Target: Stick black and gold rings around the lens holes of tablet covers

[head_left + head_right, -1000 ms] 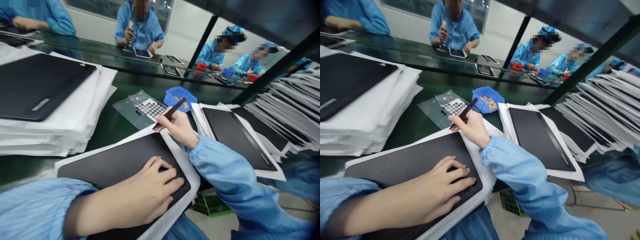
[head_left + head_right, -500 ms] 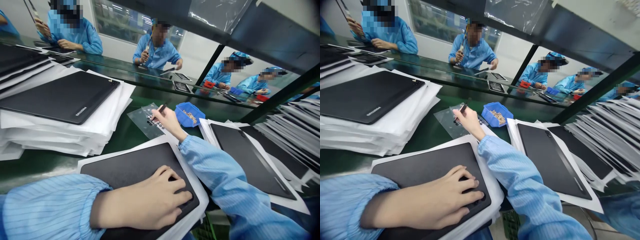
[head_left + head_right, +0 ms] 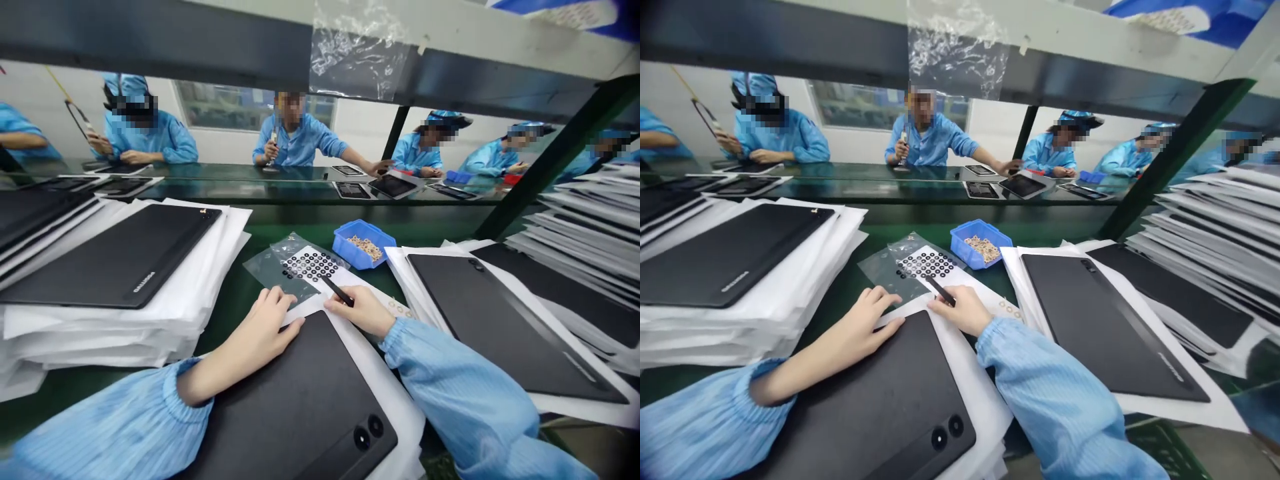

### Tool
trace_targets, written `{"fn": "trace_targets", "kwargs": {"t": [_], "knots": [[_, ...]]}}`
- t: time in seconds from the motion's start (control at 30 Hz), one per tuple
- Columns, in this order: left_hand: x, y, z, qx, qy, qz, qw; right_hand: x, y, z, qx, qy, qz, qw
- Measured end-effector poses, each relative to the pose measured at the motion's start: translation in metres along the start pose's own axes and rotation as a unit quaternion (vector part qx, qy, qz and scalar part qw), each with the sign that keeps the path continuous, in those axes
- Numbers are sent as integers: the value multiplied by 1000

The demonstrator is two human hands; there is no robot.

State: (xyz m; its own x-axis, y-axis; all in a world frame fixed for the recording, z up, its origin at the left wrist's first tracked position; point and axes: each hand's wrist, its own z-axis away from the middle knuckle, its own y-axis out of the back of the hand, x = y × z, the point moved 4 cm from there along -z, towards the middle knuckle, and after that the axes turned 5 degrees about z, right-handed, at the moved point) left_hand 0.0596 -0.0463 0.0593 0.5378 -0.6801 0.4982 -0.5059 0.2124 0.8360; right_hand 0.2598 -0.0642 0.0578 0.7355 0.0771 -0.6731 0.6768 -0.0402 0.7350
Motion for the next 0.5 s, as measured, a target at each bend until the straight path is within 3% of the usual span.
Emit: {"fn": "trace_targets", "kwargs": {"t": [0.13,0.23,0.33,0.43,0.5], "knots": [[12,8,0,-17,15,25,999,-10,-1,4,5,25,-122,992],[28,23,3,-22,25,51,998,-18,5,10,39,23,-248,968],[43,37,12,-88,48,54,993,-20,11,17,83,-18,-345,935],[50,50,23,-178,74,2,981,-20,12,20,85,-54,-393,914],[51,70,28,-173,77,-17,982,-19,11,18,73,-66,-398,912]]}}
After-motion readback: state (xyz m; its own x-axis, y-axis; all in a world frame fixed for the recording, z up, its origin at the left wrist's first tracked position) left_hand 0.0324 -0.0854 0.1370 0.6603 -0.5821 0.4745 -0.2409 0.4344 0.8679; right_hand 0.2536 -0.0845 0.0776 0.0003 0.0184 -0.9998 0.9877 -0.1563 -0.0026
